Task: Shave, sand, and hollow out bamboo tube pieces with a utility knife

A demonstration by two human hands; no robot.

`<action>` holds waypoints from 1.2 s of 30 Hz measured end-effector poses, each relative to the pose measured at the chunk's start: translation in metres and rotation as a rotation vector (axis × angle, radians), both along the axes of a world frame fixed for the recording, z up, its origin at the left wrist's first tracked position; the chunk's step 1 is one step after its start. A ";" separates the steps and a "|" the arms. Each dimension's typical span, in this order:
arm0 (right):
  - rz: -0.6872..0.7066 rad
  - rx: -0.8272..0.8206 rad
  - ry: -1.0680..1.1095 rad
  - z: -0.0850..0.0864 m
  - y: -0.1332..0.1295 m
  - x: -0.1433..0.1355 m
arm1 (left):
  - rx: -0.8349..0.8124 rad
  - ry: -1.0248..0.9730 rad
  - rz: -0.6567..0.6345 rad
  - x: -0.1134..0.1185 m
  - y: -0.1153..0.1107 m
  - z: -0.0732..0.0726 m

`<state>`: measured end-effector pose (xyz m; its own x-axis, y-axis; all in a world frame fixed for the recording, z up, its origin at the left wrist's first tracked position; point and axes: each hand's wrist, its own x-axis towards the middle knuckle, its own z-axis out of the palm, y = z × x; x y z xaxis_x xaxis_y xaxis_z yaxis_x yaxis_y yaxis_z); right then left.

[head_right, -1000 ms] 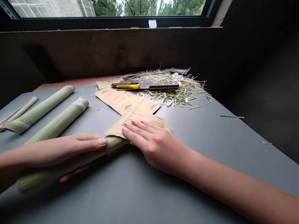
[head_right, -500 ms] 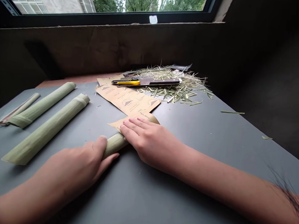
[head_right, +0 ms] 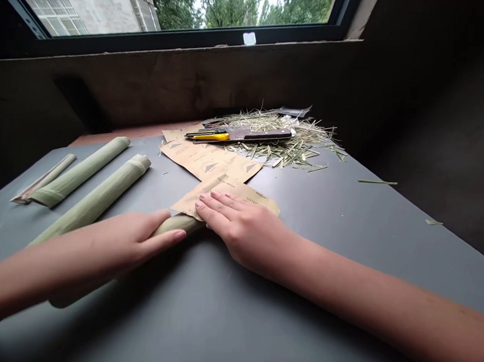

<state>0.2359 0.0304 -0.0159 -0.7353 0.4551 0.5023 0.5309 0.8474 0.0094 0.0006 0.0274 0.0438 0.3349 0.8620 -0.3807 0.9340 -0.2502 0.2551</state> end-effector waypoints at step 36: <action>0.056 0.026 0.016 0.005 0.001 -0.007 | 0.212 0.244 -0.150 -0.015 -0.036 -0.027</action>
<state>0.2286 0.0311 -0.0105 -0.7511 0.4003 0.5251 0.4833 0.8751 0.0242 -0.0142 -0.0084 0.0171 0.3847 0.8785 -0.2831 0.9100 -0.4123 -0.0430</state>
